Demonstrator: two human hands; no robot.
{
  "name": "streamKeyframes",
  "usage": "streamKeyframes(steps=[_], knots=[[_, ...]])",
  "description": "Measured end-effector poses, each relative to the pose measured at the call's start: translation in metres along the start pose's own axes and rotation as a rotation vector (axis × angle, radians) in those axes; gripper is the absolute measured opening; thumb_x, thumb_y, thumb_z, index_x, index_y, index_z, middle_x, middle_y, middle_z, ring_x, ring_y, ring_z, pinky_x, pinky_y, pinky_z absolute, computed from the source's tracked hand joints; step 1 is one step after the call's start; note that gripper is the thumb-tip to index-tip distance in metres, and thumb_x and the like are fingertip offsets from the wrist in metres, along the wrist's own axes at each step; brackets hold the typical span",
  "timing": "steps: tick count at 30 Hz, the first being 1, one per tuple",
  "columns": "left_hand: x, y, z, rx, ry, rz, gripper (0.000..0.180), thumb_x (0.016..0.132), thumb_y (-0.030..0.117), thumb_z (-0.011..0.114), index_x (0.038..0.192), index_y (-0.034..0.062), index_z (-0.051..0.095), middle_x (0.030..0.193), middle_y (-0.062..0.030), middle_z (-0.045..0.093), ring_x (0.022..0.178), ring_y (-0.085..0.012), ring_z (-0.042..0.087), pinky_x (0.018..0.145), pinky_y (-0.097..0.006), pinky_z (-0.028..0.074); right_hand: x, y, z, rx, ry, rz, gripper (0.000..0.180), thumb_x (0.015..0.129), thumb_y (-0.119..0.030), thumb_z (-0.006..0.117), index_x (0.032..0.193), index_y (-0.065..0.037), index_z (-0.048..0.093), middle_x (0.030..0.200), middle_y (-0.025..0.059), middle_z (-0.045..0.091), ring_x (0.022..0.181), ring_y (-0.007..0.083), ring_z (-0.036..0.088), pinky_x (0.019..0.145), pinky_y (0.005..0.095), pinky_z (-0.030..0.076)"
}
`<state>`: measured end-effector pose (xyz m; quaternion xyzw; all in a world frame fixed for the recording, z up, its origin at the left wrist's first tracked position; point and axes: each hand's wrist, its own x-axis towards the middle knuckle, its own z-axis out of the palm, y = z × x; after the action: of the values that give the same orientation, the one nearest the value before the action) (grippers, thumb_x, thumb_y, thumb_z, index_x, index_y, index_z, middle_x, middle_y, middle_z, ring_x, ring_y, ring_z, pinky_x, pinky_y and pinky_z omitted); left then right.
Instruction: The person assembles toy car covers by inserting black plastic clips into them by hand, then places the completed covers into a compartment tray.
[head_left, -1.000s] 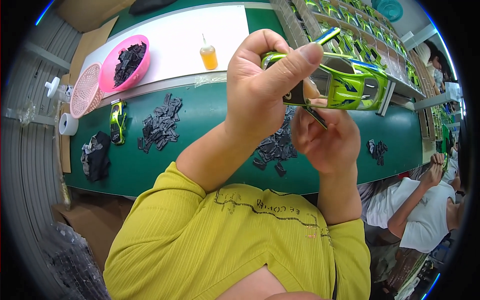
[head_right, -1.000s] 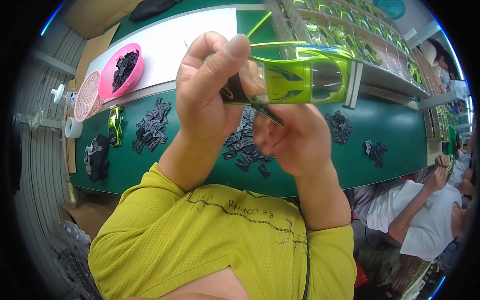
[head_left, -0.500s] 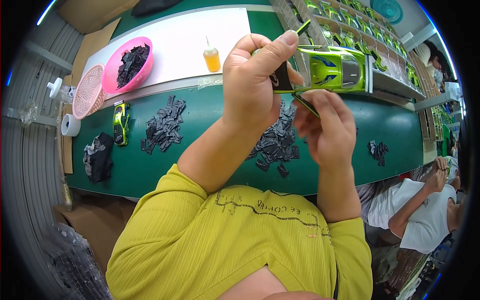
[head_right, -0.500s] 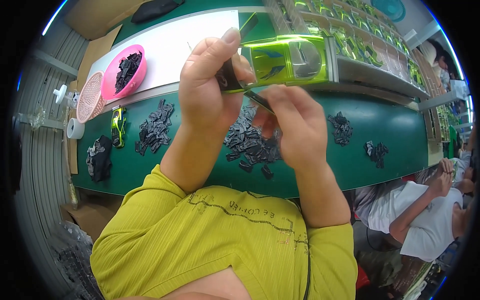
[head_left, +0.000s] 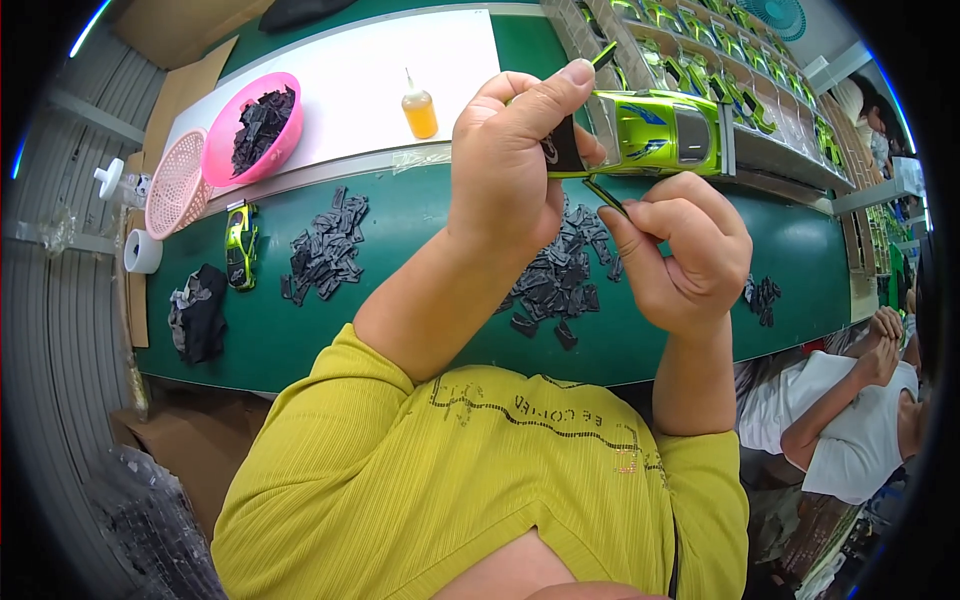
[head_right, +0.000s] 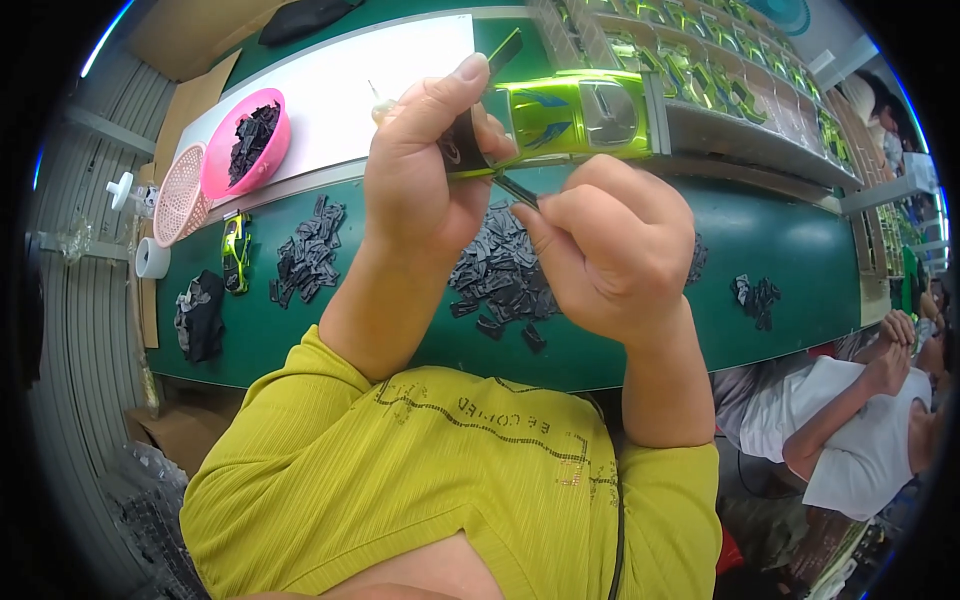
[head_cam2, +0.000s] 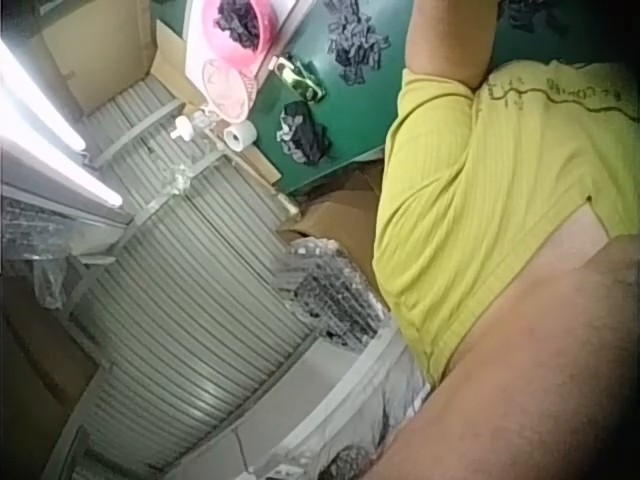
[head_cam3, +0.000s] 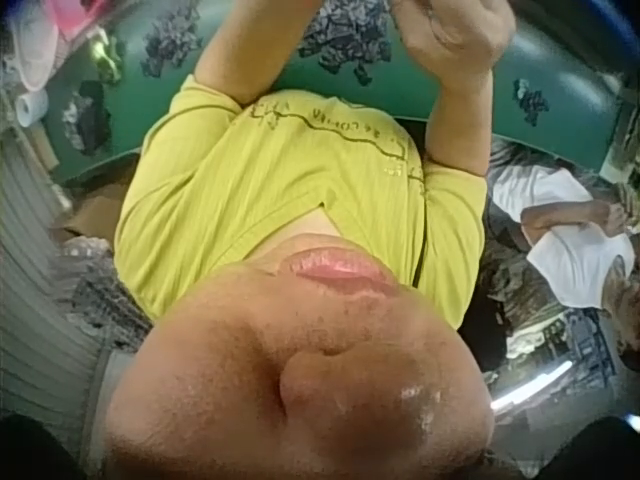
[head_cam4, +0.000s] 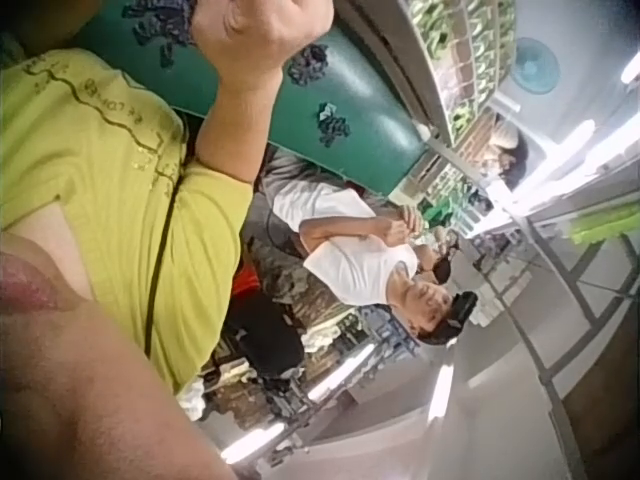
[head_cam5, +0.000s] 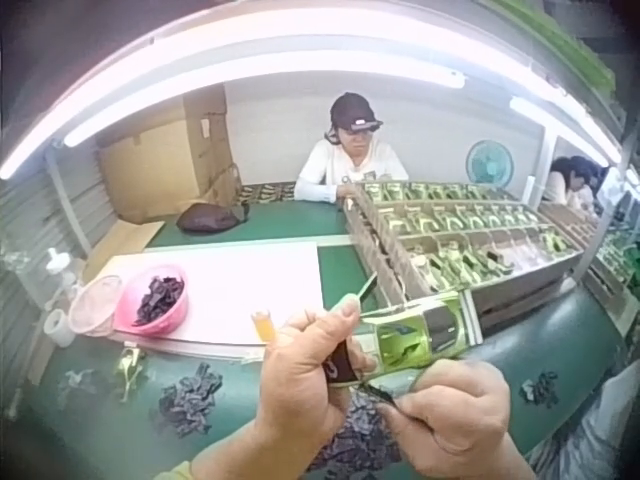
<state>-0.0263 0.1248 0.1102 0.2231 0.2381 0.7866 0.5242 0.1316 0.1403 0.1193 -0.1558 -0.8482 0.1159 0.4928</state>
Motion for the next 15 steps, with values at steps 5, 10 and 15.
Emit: streamKeyframes(steps=[5, 10, 15], knots=[[-0.003, -0.002, 0.008, 0.065, 0.116, -0.06, 0.019, 0.087, 0.016, 0.07, 0.082, 0.0041, 0.056, 0.062, -0.008, 0.058, 0.056, -0.0195, 0.059, 0.059, -0.03, 0.051, -0.007, 0.007, 0.0, 0.113, -0.06, 0.119, 0.023, 0.065, 0.005, 0.08, 0.076, -0.003, 0.06, 0.065, 0.008, 0.055, 0.053, 0.019, 0.052, 0.048, 0.0273, 0.04], [-0.001, -0.007, 0.006, 0.074, 0.11, -0.009, 0.023, 0.087, 0.018, 0.071, 0.088, 0.0036, 0.052, 0.064, -0.0087, 0.058, 0.056, -0.0198, 0.06, 0.059, -0.03, 0.051, -0.008, 0.009, 0.017, -0.065, 0.117, 0.084, 0.02, 0.068, 0.003, 0.077, 0.079, -0.002, 0.062, 0.072, 0.0095, 0.059, 0.058, 0.0224, 0.059, 0.053, 0.0295, 0.047], [-0.003, -0.012, 0.006, 0.093, 0.098, -0.01, 0.025, 0.087, 0.019, 0.071, 0.089, 0.0032, 0.051, 0.065, -0.0088, 0.058, 0.057, -0.0199, 0.06, 0.058, -0.03, 0.05, -0.006, 0.015, 0.021, -0.118, 0.114, -0.056, 0.017, 0.068, 0.002, 0.076, 0.079, -0.002, 0.063, 0.074, 0.0097, 0.062, 0.06, 0.0247, 0.06, 0.053, 0.0317, 0.048]])
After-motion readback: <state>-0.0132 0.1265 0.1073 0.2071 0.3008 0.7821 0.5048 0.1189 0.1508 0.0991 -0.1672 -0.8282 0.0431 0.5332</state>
